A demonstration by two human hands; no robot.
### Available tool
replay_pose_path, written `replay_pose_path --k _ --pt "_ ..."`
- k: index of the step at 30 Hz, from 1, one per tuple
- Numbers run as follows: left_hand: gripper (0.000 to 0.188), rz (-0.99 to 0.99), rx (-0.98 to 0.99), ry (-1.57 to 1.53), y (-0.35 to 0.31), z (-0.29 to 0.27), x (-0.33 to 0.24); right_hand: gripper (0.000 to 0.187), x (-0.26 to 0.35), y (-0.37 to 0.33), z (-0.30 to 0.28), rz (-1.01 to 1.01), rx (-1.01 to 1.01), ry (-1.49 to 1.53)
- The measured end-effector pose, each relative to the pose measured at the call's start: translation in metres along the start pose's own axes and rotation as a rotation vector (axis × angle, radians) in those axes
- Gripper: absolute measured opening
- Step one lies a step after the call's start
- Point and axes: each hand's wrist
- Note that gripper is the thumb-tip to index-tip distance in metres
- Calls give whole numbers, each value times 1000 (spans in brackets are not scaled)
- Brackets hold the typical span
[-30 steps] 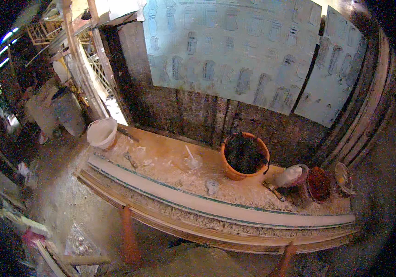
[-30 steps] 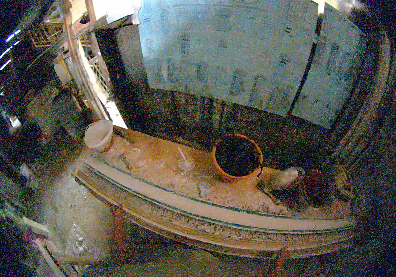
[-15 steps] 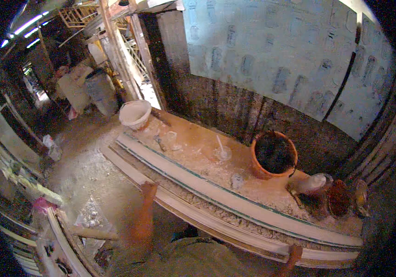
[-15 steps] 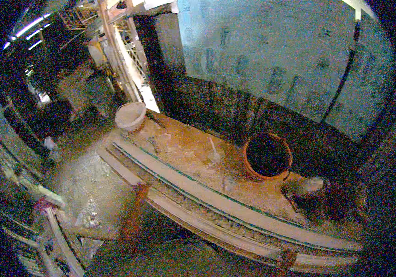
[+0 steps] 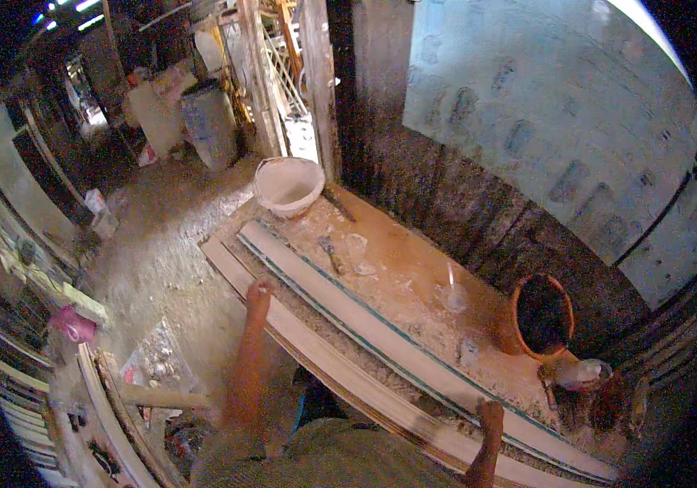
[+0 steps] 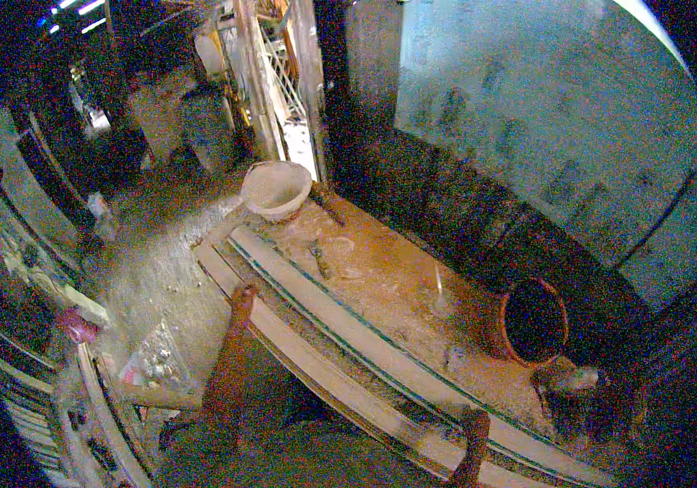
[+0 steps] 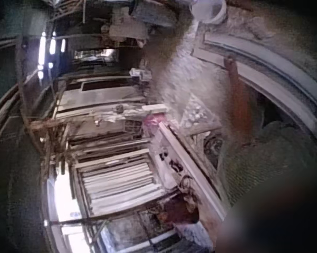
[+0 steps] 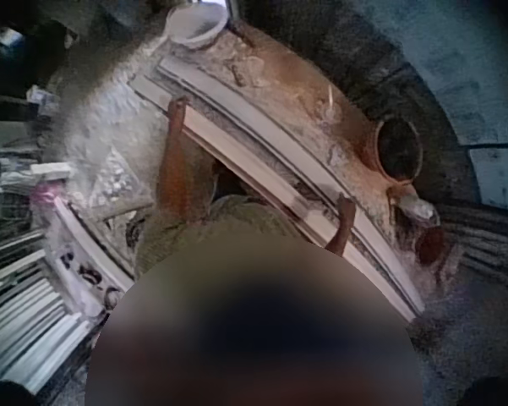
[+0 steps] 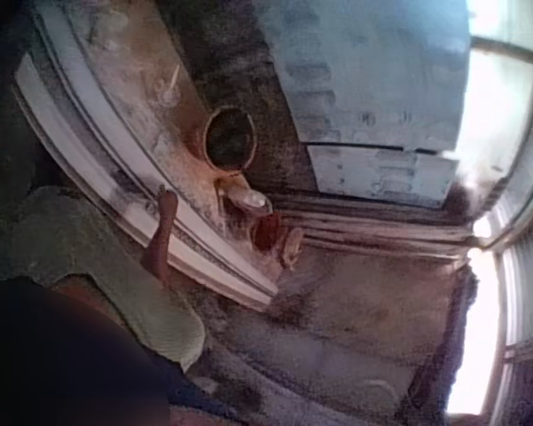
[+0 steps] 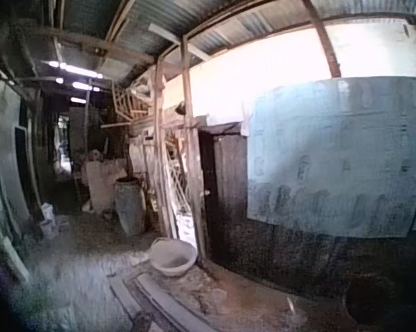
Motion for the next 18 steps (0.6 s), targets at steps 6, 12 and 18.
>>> replay_pose_path --k 6,12,18 --pt "42 97 -256 230 203 -30 -7 38 256 80 -12 -24 -132 95" --pt "57 -63 127 773 312 -13 27 35 438 129 18 -82 76 165" --pt "30 -106 277 -35 326 -22 49 33 590 179 74 -397 180 261"
Point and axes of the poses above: each hand's wrist, its own y-axis towards the middle knuckle, its own z-axis out of the palm, x = y × z, and after that the axes turned 9 degrees about -z, right-handed
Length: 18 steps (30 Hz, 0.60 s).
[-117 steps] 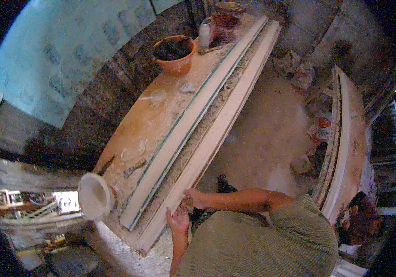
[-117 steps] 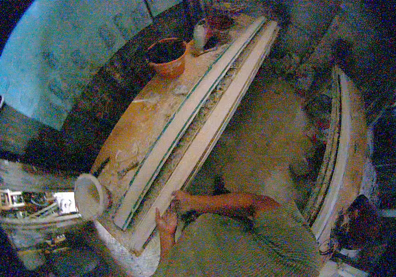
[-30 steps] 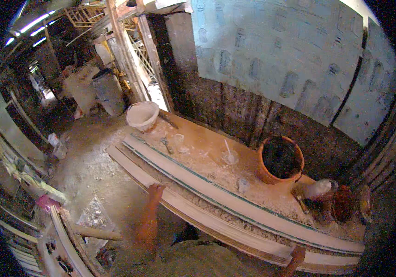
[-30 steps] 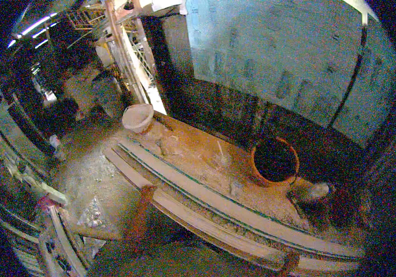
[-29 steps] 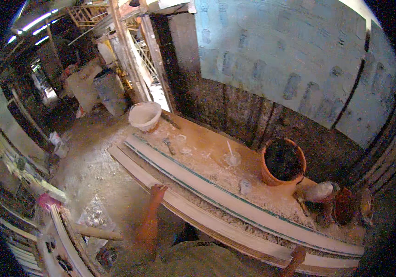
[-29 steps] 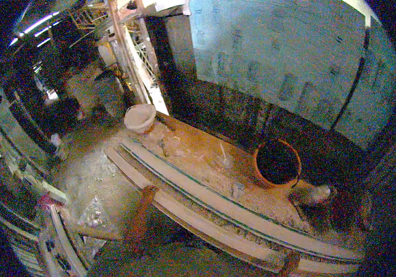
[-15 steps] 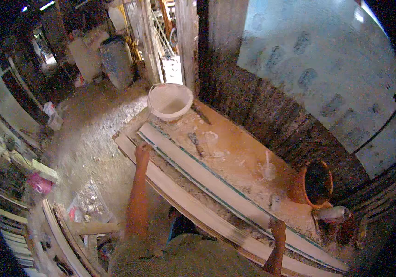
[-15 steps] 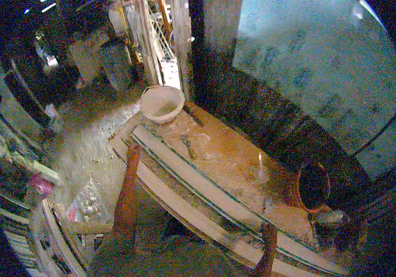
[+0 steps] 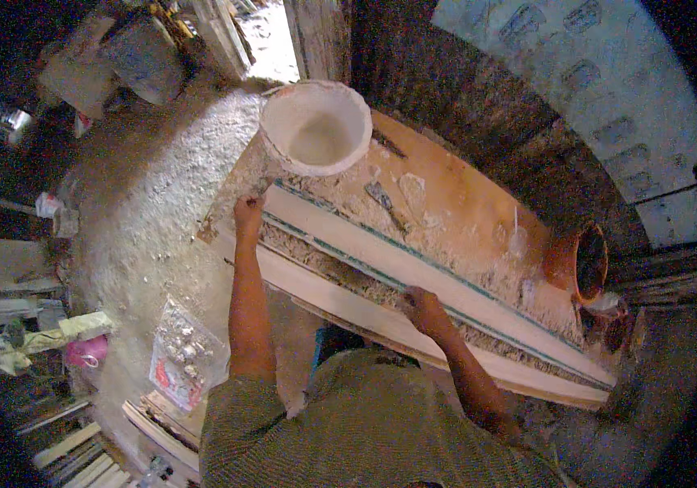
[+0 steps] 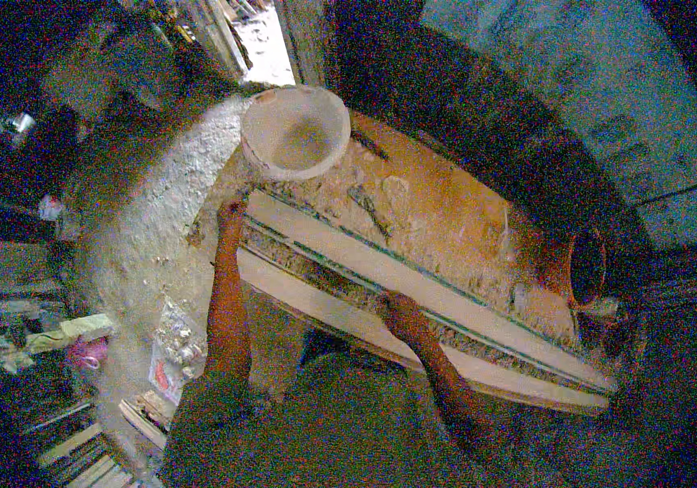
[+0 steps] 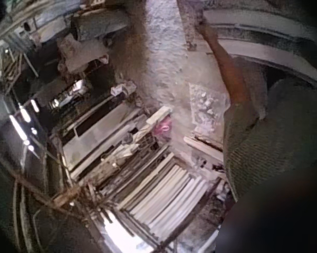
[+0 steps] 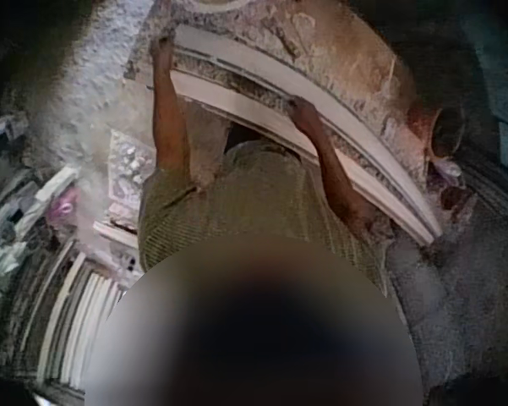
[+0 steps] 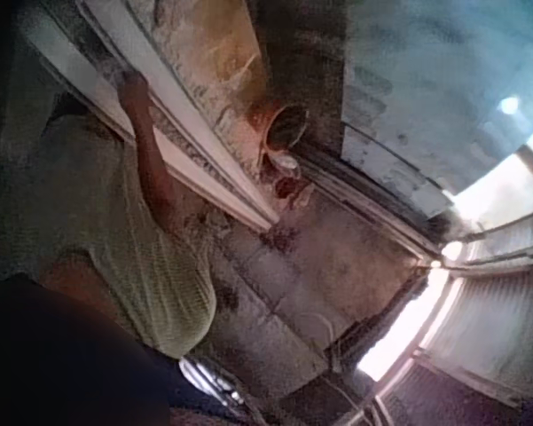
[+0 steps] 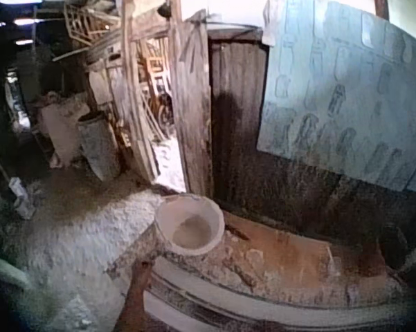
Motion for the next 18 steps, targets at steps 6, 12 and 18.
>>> replay_pose_path --k 6,12,18 --pt "25 -17 -28 -206 -19 -30 -20 39 79 157 66 -448 108 -186" --pt "43 51 76 173 -20 -46 -25 33 80 231 86 -743 103 -660" --pt "33 -120 183 -115 -23 -52 -28 26 74 237 74 -656 126 -597"
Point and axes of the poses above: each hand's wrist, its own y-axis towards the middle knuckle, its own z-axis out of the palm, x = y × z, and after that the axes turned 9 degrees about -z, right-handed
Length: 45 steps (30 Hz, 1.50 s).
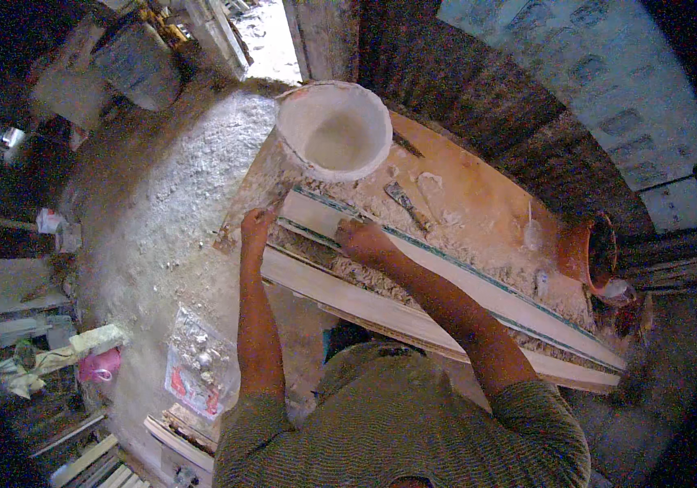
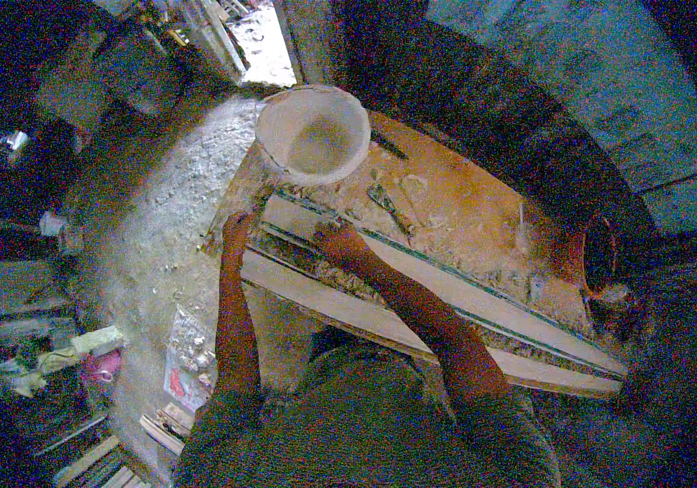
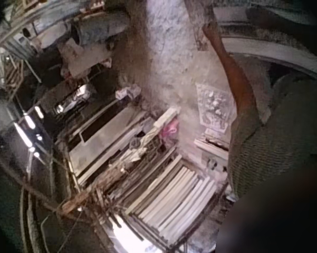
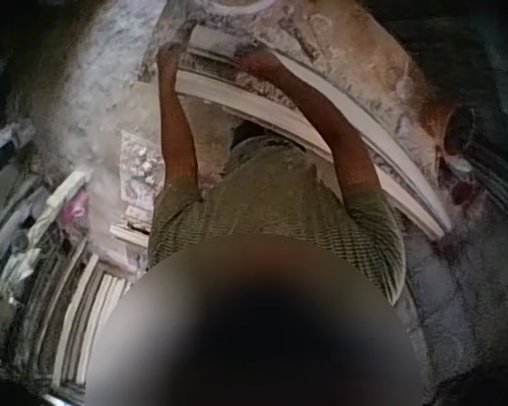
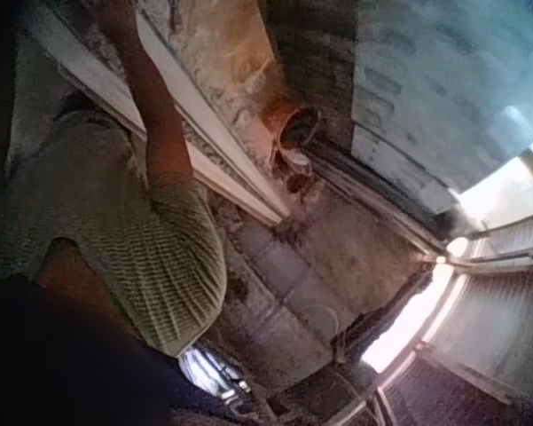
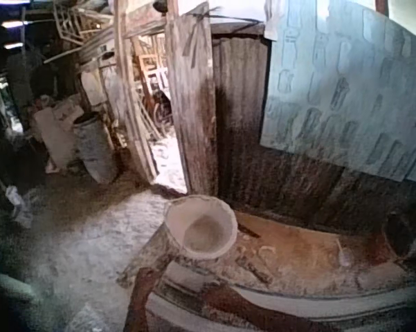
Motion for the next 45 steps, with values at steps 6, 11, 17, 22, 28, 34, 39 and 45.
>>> replay_pose_path --k 6,11,17,22,28,34,39,45 --pt "19 -55 -6 -310 -35 12 -34 40 -35 -29 -18 717 -578 238" --pt "17 -18 -87 -374 -46 34 -33 56 -35 -112 -20 872 -592 403" --pt "54 6 9 -470 -21 33 -3 62 8 -216 9 1355 -943 668" --pt "61 34 64 -561 -27 26 13 58 41 -291 71 1723 -983 482" --pt "64 -71 135 -620 -19 40 -14 53 35 -316 111 1734 -1476 937" --pt "67 -4 177 -793 -29 75 -74 76 25 -332 0 1951 -1652 1512" --pt "64 -172 8 -776 -34 96 -105 80 -5 -352 10 1741 -2184 1631" --pt "54 -72 -18 -833 -8 121 -77 62 -29 -380 41 1791 -2260 1824"
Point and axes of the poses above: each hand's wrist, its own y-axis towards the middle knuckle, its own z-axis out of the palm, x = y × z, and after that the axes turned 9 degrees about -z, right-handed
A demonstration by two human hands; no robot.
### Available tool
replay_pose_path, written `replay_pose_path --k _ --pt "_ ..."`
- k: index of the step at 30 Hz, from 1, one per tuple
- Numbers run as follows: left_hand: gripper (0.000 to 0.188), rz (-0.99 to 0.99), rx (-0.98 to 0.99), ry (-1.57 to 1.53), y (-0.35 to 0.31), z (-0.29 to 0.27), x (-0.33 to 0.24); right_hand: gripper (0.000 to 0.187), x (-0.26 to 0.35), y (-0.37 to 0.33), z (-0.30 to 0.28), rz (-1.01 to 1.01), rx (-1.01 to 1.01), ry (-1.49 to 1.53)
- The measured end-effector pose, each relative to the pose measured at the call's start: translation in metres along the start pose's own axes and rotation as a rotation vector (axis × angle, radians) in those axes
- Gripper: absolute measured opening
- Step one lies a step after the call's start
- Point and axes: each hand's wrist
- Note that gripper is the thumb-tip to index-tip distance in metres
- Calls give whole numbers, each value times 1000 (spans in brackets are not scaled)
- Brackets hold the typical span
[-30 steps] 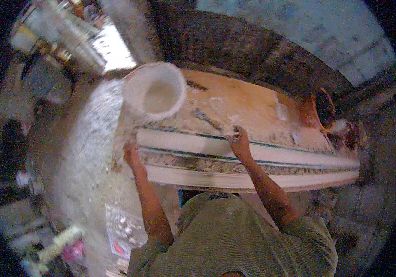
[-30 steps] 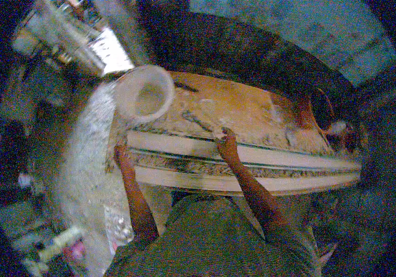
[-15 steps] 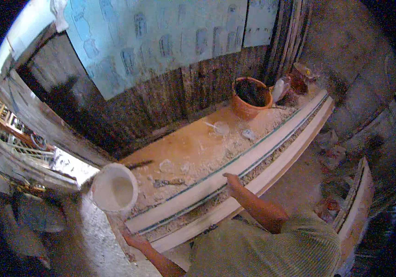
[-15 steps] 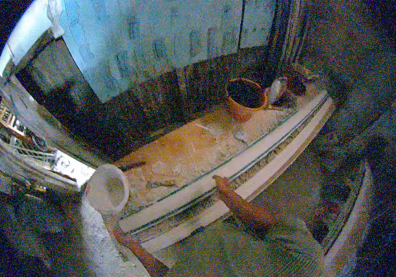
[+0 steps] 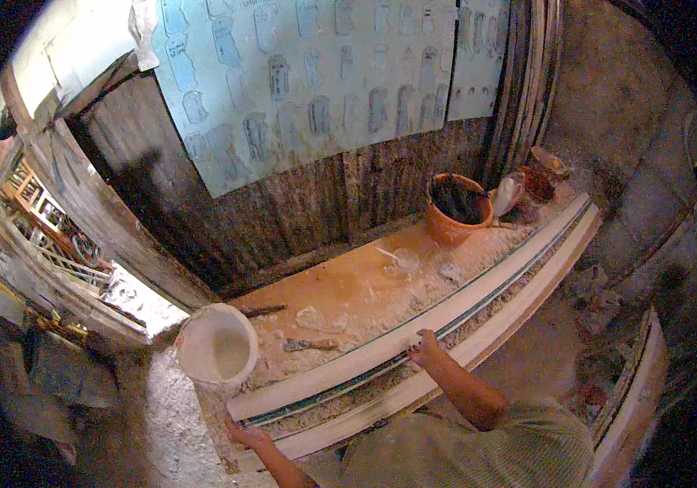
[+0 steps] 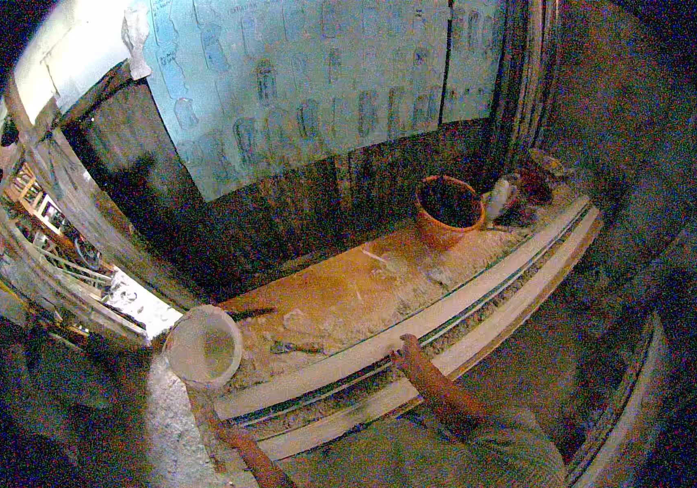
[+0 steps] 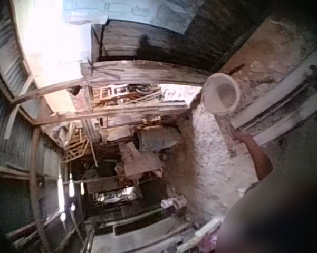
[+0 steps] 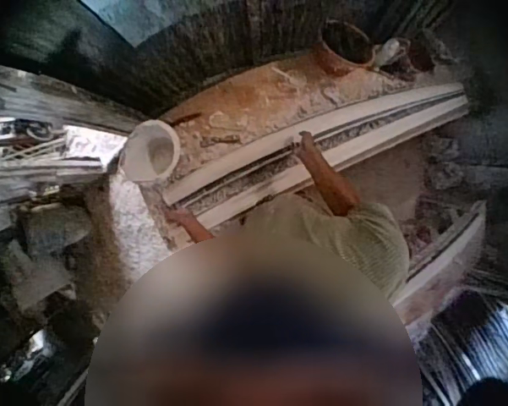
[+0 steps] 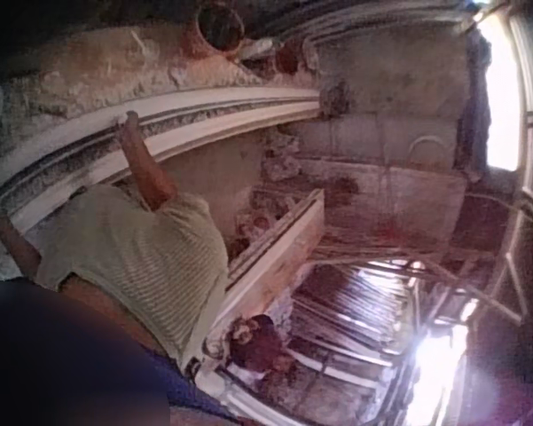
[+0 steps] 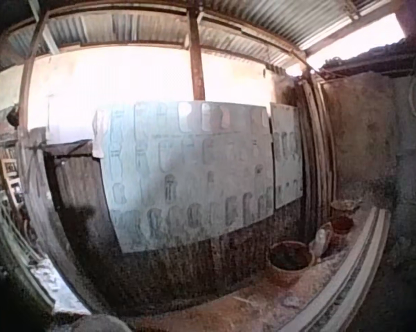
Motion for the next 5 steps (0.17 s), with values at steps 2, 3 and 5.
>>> replay_pose_path --k 2,3,5 --pt "52 5 45 23 7 -14 7 58 0 18 -10 -5 -35 -3" --pt "52 -15 76 53 9 -18 12 55 -1 32 -16 17 -37 27" --pt "53 -44 117 86 13 -18 26 50 -5 69 -31 62 -29 81"
Point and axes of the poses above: each hand's wrist, its own y-axis towards the middle knuckle, its own z-axis out of the palm, x = y × z, and after that the axes turned 9 degrees about -z, right-handed
